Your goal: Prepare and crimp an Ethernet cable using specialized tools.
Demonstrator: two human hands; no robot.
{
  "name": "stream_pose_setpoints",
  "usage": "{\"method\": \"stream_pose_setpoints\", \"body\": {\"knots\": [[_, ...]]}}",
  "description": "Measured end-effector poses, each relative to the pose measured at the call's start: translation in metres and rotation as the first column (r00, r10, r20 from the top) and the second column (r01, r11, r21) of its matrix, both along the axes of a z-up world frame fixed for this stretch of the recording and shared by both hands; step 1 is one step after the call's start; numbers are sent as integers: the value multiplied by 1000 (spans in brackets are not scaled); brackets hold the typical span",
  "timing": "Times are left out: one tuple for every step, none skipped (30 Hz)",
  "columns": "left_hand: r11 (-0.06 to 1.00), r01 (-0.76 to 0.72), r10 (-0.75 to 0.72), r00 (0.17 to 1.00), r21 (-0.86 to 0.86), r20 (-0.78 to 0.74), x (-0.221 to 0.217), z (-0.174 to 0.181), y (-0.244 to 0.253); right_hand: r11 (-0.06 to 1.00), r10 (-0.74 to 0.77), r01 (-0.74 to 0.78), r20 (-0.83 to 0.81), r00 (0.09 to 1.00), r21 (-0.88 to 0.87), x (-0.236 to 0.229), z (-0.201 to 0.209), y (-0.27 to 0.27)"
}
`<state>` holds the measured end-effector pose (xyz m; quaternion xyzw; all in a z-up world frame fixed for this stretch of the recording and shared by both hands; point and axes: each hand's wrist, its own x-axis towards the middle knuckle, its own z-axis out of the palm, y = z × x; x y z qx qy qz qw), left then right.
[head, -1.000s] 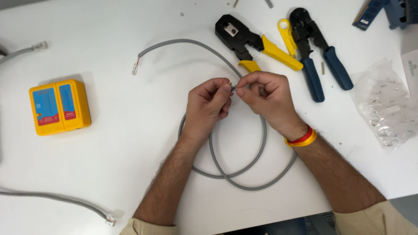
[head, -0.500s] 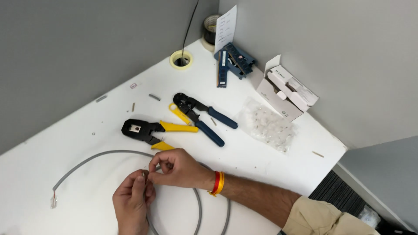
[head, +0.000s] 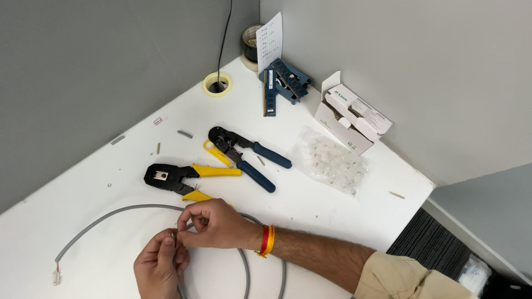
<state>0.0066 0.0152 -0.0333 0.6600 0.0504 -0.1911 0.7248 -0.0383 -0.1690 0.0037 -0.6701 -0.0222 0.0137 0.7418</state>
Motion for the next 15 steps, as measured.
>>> {"method": "stream_pose_setpoints", "body": {"knots": [[1000, 1, -1, 1000, 0, 2, 1, -3, 1, 1000, -1, 1, 2, 1000, 0, 0, 0, 0], [1000, 5, -5, 1000, -1, 4, 2, -6, 3, 1000, -2, 2, 0, 1000, -8, 0, 1, 0], [1000, 7, -7, 1000, -2, 7, 3, -8, 4, 1000, -2, 2, -1, 1000, -15, 0, 2, 0], [1000, 8, -8, 1000, -1, 10, 4, -10, 5, 1000, -2, 2, 2, 1000, -15, 1, 1, 0], [1000, 15, -15, 1000, -5, 12, 5, -13, 7, 1000, 0, 0, 0, 1000, -14, 1, 1, 0], [1000, 22, -22, 1000, -10, 14, 6, -16, 8, 1000, 1, -1, -2, 1000, -13, 1, 0, 0], [1000, 25, -25, 1000, -7, 13, 6, -13, 6, 1000, -1, 1, -4, 1000, -11, 1, -1, 0], [1000, 16, -16, 1000, 7, 8, 5, -10, 5, 1000, 4, -4, -8, 1000, -8, 1, -1, 0], [1000, 6, -6, 1000, 21, 5, 5, -8, 3, 1000, 11, -11, -10, 1000, -7, 1, -1, -1], [1000, 7, -7, 1000, 22, 5, 5, -9, 4, 1000, 9, -9, -10, 1000, -5, 1, -1, -1], [1000, 5, -6, 1000, 29, 9, 5, -10, 4, 1000, 13, -13, -13, 1000, -5, 1, -1, -1], [999, 3, -4, 1000, 36, 13, 6, -11, 5, 1000, 16, -16, -16, 1000, -5, 1, -1, -1], [999, 4, -4, 1000, 38, 11, 5, -12, 6, 1000, 15, -16, -17, 1000, -4, 1, -1, -1], [1000, 11, -12, 1000, 28, 13, 5, -12, 7, 1000, 11, -12, -11, 1000, -4, 0, -1, -1], [1000, 19, -19, 1000, 18, 17, 5, -12, 7, 1000, 7, -7, -4, 1000, -4, 1, -1, -1]]}}
